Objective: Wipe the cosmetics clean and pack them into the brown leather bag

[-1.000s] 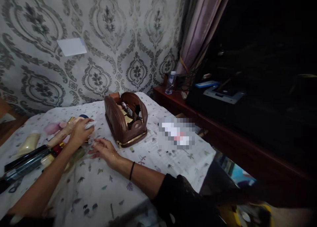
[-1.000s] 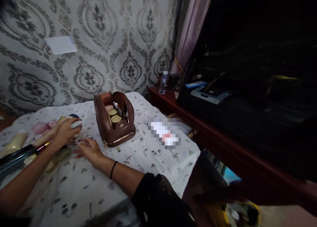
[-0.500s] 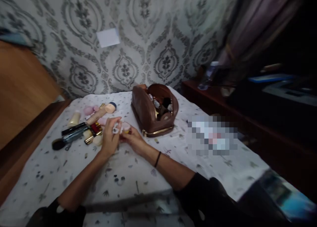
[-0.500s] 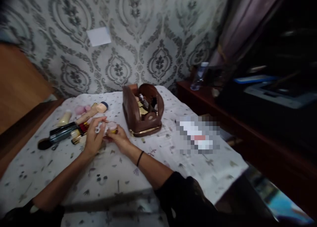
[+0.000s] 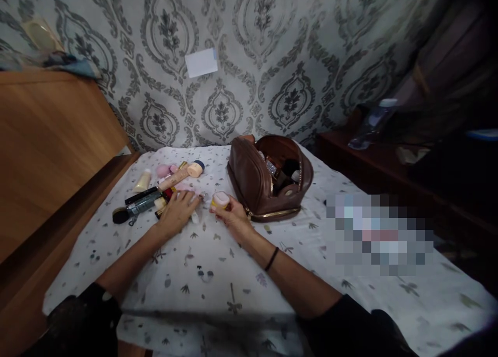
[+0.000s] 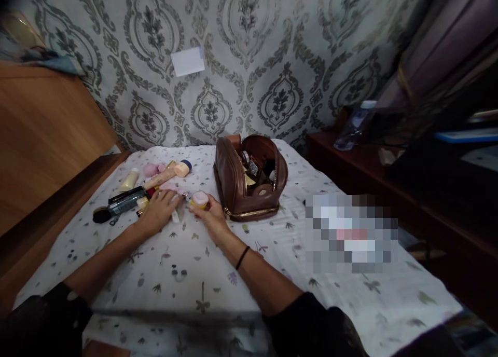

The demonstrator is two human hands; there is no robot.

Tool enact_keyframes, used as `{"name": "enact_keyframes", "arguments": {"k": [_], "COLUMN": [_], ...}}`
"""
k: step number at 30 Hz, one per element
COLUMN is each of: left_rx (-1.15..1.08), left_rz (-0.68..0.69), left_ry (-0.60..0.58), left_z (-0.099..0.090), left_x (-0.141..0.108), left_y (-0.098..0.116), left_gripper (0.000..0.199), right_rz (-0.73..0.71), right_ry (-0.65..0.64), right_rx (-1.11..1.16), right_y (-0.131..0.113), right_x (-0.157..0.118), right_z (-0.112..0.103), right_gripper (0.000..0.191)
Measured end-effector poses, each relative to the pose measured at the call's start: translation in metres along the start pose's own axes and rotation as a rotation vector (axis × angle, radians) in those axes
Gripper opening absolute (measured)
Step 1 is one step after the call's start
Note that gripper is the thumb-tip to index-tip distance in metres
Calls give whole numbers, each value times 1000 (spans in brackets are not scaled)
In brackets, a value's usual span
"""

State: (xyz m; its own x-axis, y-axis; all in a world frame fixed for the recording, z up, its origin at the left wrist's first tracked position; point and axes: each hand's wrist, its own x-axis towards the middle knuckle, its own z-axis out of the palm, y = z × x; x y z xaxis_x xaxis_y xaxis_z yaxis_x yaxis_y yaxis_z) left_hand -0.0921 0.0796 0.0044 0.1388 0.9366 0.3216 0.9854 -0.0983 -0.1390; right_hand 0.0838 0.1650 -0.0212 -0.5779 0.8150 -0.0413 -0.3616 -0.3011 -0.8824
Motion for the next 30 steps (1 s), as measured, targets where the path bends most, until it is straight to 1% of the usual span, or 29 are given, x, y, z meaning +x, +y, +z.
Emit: {"name": "enact_keyframes", "arguments": {"k": [1,3,4,5,6,7,9,10,11,12,14,16,19,21,23,25,27,29,30], "left_rx": [-65,-257,-357,-440,-498,-529,-522,-501,-481,-472,-499,-583,-783,-932,-1078,-1211,-1274,-1257,-1239], "left_rz": [-89,-239,-277,-278,-242,-171,4,54,67,42,-65,-157,-304,-423,-524,-597,-657,-692,-696], "left_ry": [52,214,293,352,375,357,252,207,174,157,140,127,133,121,93,106,158,188,182], "left_z": [-2,-8,-12,-16,-20,-22,-21,-19,-15,-12,-7,-5,-8,-9,-7,-3,0,0,-1], "left_x": [5,11,13,14,14,14,13,12,11,11,12,15,21,22,21,18,14,12,11], "left_y": [-2,3,9,18,27,37,56,64,70,74,77,74,62,54,48,45,45,48,49], "left_gripper": [34,35,35,35,36,39,45,47,50,51,54,50,39,37,37,39,41,45,47], "right_rz": [-32,-82,-102,-126,-161,-210,-332,-384,-423,-446,-457,-461,-482,-492,-464,-371,-241,-122,-76], "right_ry": [-5,-21,-28,-38,-51,-65,-82,-85,-85,-82,-83,-92,-133,-174,-228,-296,-334,-316,-294], "right_rx": [-55,-167,-219,-267,-313,-357,-441,-484,-527,-569,-662,-761,-856,-852,-778,-603,-387,-231,-187], "right_y": [0,1,1,2,3,4,7,8,9,9,8,6,4,4,6,8,9,8,7], "right_x": [0,1,1,1,0,0,-2,-4,-5,-6,-9,-10,-11,-12,-11,-11,-10,-11,-12], "right_z": [0,-1,-2,-2,-2,-3,-5,-6,-7,-7,-8,-8,-5,-4,-2,0,3,6,8], "right_gripper": [53,50,48,46,43,39,33,31,30,30,29,27,18,13,16,26,39,49,52]}}
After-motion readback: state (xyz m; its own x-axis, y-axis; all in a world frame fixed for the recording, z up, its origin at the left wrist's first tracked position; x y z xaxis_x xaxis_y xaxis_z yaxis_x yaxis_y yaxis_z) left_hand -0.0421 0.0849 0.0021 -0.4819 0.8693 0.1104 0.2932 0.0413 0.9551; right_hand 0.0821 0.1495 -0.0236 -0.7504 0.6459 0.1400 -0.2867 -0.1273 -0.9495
